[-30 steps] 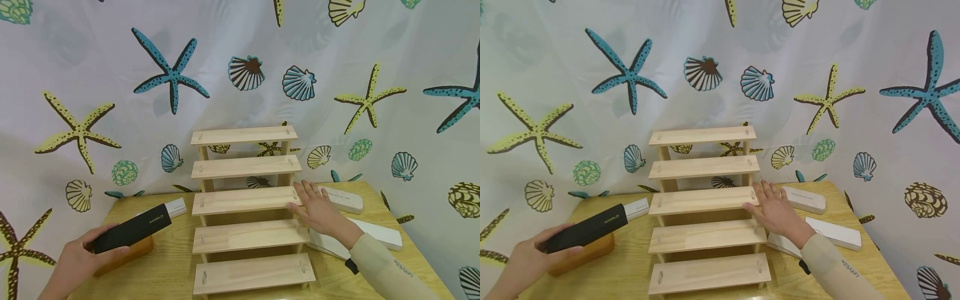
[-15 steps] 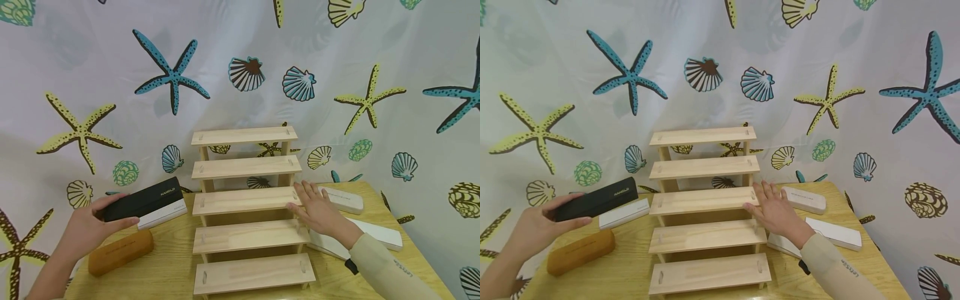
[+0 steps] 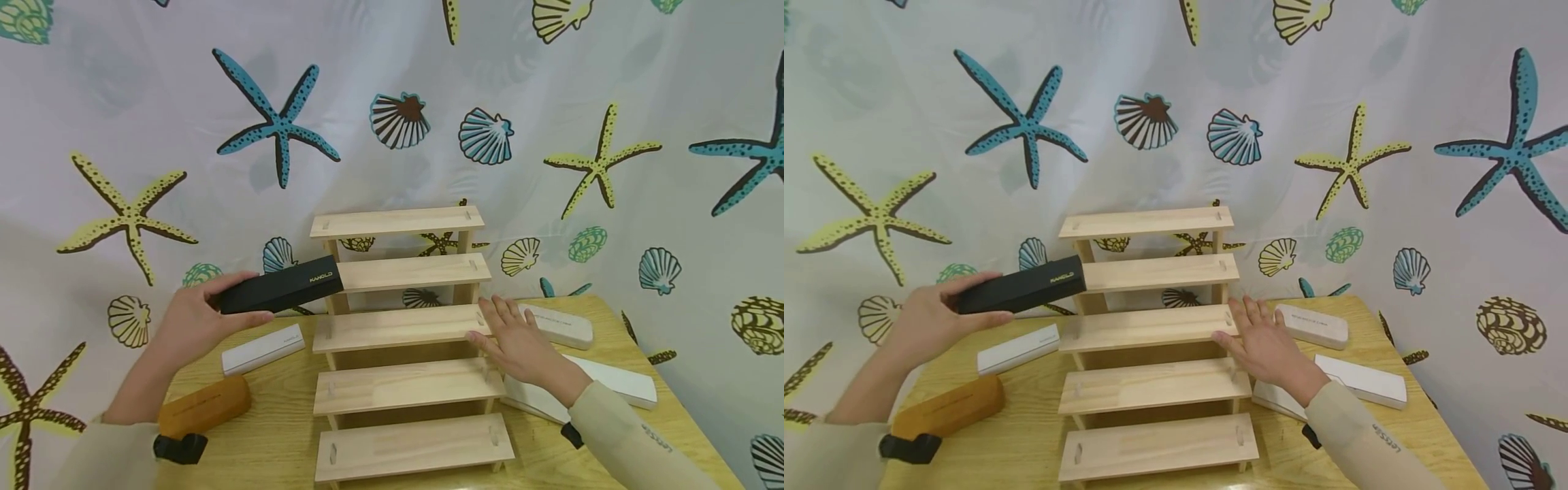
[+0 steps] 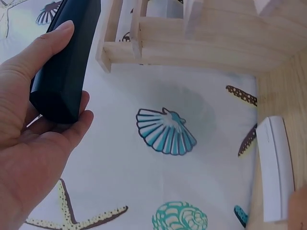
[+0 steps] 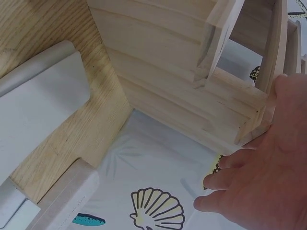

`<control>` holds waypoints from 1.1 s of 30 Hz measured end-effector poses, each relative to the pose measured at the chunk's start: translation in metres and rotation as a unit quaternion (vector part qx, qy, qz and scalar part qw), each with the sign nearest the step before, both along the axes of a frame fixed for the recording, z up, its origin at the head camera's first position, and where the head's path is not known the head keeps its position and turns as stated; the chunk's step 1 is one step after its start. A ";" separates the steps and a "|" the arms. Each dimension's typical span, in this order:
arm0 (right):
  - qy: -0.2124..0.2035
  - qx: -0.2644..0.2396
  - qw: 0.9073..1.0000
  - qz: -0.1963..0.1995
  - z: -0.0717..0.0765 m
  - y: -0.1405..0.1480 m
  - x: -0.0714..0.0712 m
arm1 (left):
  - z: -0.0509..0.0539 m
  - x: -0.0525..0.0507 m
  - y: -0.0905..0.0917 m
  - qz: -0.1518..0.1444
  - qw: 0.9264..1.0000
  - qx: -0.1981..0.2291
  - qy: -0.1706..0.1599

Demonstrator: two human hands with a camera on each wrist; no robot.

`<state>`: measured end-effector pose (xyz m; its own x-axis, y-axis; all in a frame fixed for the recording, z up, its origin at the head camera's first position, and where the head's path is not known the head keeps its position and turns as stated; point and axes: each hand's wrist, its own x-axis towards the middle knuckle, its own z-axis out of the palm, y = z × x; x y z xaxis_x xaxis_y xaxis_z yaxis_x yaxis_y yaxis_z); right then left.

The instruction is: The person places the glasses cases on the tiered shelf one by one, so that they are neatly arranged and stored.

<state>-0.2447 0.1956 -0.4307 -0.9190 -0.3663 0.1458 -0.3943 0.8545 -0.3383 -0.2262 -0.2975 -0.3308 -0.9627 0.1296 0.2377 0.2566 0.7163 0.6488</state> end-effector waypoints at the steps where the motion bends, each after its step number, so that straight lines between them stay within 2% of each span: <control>1: 0.000 0.000 1.000 0.000 0.000 0.000 0.000 | 0.002 -0.003 0.003 -0.006 1.000 0.002 0.005; 8: 0.000 0.000 1.000 -0.001 0.002 -0.001 0.001 | 0.016 -0.020 0.023 -0.020 1.000 0.002 0.008; 13: 0.001 0.000 1.000 -0.003 0.001 -0.001 0.000 | 0.028 -0.034 0.040 -0.042 0.999 0.015 0.015; 20: -0.010 0.002 1.000 -0.006 0.000 -0.001 0.000 | 0.040 -0.053 0.064 -0.061 0.998 0.025 0.004; 31: -0.013 0.006 1.000 -0.005 0.002 -0.001 0.000 | 0.048 -0.080 0.095 -0.071 0.997 0.021 -0.003; 33: -0.012 0.007 1.000 -0.004 0.002 0.000 0.000 | 0.049 -0.084 0.101 -0.075 0.997 0.033 -0.004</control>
<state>-0.2443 0.1953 -0.4288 -0.9252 -0.3607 0.1182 -0.3791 0.8621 -0.3364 -0.3098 -0.1968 -0.2818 -0.9353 0.2572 0.2429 0.3527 0.6260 0.6955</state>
